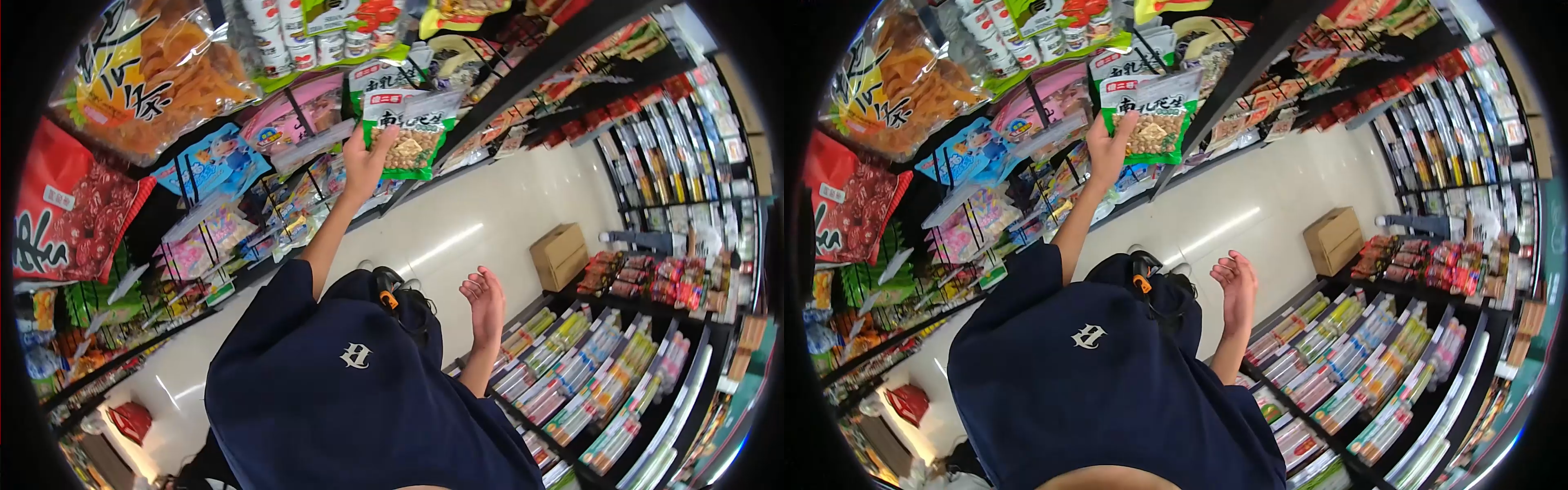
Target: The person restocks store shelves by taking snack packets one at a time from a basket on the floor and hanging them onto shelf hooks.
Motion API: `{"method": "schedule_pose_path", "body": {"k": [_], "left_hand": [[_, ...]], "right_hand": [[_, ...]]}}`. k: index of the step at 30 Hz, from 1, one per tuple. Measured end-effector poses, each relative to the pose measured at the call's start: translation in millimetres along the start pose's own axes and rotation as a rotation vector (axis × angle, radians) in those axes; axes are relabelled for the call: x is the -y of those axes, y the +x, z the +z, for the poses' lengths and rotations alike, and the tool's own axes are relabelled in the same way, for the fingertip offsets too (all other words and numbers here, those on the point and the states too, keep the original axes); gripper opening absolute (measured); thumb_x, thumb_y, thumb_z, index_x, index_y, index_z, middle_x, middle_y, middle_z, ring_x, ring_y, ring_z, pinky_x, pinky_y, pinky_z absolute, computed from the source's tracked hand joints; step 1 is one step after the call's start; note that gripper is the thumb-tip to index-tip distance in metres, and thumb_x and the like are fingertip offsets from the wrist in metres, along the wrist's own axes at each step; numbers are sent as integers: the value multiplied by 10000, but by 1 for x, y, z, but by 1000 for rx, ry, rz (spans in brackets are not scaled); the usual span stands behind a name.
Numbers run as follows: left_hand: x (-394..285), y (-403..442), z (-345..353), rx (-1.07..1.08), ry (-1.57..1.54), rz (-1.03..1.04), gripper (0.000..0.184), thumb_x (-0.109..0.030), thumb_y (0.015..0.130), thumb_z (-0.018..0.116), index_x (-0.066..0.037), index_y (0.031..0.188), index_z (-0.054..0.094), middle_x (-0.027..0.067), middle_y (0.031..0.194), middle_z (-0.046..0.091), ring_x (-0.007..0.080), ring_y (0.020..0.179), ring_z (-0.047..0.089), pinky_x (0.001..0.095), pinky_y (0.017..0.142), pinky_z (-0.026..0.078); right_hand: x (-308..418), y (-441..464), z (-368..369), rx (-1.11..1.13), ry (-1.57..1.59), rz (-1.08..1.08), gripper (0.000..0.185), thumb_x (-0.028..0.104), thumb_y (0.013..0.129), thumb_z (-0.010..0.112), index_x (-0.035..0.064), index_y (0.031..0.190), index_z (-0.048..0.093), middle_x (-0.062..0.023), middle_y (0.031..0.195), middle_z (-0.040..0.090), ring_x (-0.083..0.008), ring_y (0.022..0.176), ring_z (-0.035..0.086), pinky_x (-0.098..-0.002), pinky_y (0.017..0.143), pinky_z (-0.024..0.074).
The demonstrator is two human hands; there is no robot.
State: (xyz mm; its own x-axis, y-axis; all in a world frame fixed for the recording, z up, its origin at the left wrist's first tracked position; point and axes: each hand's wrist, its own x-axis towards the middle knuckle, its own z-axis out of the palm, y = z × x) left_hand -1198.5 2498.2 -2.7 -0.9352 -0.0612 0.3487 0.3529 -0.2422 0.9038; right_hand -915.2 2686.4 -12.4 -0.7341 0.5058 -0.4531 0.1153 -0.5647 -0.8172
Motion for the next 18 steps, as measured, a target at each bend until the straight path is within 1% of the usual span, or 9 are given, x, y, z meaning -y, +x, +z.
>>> {"method": "schedule_pose_path", "body": {"k": [2, 8, 13, 16, 18], "left_hand": [[-3, 1, 3, -32, -40, -11, 218, -185, 905, 681, 2, 1002, 625, 6, 841, 671, 46, 765, 569, 228, 700, 468], [-4, 6, 5, -82, 2, 7, 250, -208, 902, 683, 3, 1028, 635, 15, 845, 686, 47, 741, 579, 228, 679, 477], [-4, 5, 11, -35, 6, -17, 252, -212, 895, 689, 2, 1017, 638, 19, 823, 686, 48, 716, 572, 233, 659, 473], [-6, 1, 16, -42, 54, 30, 236, -207, 891, 693, 11, 970, 645, 26, 780, 680, 48, 683, 563, 239, 628, 465], [-5, 0, 20, -103, 58, -9, 227, -202, 887, 698, 16, 919, 645, 28, 728, 668, 46, 645, 547, 242, 602, 455]], "right_hand": [[6, 11, 10, 91, -36, 46, 253, 219, 971, 508, 20, 1112, 572, -86, 895, 658, -202, 799, 651, -348, 776, 536], [15, 31, 20, 189, -103, 107, 248, 221, 973, 504, 26, 1111, 571, -76, 891, 658, -196, 796, 650, -342, 771, 534], [21, 42, 11, 179, -100, 102, 243, 223, 969, 509, 28, 1101, 568, -73, 882, 656, -191, 793, 646, -339, 775, 531], [23, 45, 9, 170, -81, 101, 237, 224, 966, 512, 30, 1090, 567, -70, 872, 653, -189, 787, 641, -336, 775, 528], [25, 45, 9, 166, -69, 95, 233, 224, 965, 512, 32, 1084, 567, -69, 867, 651, -188, 783, 639, -335, 774, 527]]}}
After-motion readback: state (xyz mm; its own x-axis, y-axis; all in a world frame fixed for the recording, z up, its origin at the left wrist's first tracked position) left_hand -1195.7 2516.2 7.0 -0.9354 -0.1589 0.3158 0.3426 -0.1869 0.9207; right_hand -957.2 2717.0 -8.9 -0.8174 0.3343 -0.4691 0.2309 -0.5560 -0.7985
